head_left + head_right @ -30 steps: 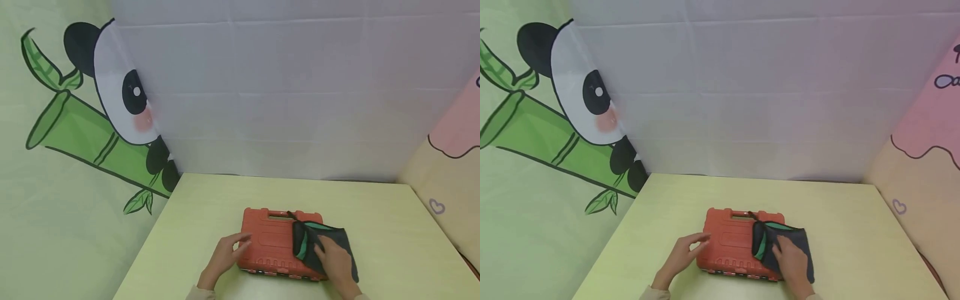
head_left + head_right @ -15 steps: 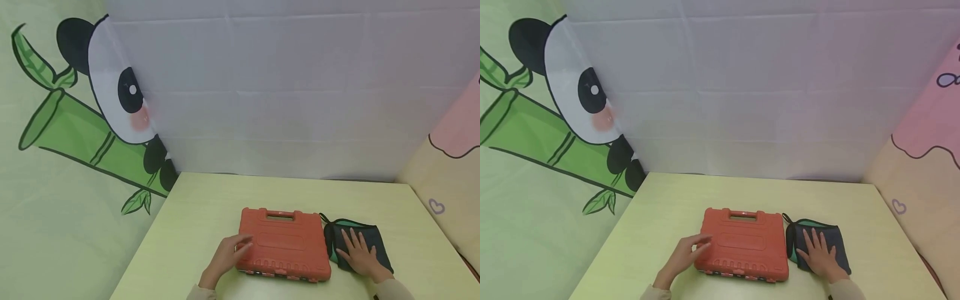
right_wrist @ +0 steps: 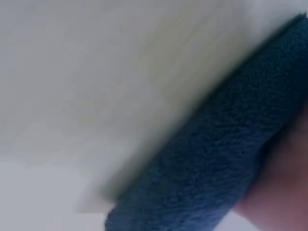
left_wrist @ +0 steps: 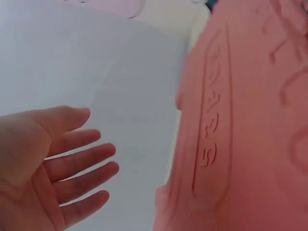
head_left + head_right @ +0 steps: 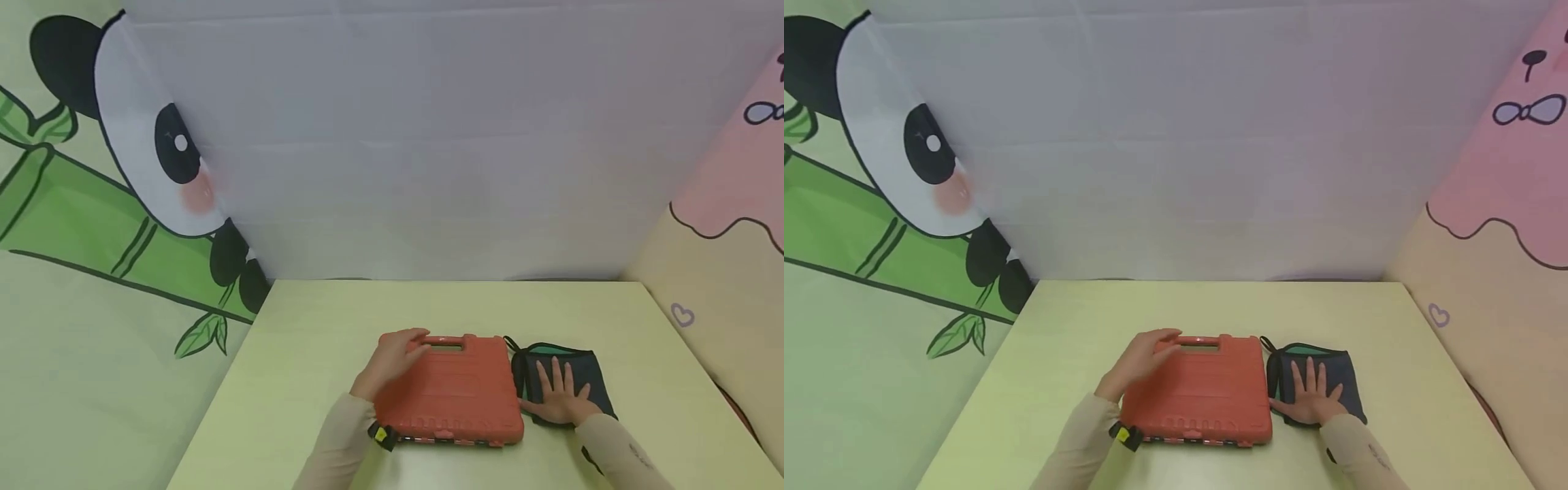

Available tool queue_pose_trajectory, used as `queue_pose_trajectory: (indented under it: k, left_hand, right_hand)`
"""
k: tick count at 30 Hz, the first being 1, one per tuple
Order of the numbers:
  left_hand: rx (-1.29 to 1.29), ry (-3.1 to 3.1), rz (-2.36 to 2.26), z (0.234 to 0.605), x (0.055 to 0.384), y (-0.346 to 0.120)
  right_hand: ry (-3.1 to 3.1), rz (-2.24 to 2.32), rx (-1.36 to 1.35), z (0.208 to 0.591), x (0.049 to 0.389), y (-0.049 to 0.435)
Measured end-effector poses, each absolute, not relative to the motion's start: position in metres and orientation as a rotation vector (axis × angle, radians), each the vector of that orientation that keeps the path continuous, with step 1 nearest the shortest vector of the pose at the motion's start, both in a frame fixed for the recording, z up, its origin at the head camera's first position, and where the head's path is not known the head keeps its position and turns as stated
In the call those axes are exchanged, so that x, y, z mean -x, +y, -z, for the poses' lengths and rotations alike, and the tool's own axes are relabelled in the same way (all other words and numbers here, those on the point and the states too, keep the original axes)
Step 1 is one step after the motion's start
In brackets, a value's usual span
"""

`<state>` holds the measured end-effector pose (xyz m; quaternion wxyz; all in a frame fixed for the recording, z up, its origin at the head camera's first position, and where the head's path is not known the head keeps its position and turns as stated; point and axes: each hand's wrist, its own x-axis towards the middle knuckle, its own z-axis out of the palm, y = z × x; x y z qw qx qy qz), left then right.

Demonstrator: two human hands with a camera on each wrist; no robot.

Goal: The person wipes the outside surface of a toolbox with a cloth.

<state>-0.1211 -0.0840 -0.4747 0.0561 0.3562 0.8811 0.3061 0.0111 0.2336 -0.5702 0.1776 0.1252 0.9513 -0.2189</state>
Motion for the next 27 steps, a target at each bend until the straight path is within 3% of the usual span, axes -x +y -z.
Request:
queue_pose_trajectory:
  k: [8, 17, 27]
  left_hand:
    - [-0.994, 2.643, -0.546, 0.477, 0.164, -0.031]
    - [-1.100, 2.577, -0.250, 0.494, 0.168, -0.004]
    - [-1.033, 2.564, -0.206, 0.524, 0.186, 0.003]
  right_hand:
    - [2.681, 0.602, -0.308, 0.575, -0.006, 0.243]
    - [2.620, 0.596, -0.208, 0.564, -0.008, 0.248]
    - [2.639, 0.584, -0.234, 0.568, -0.005, 0.252]
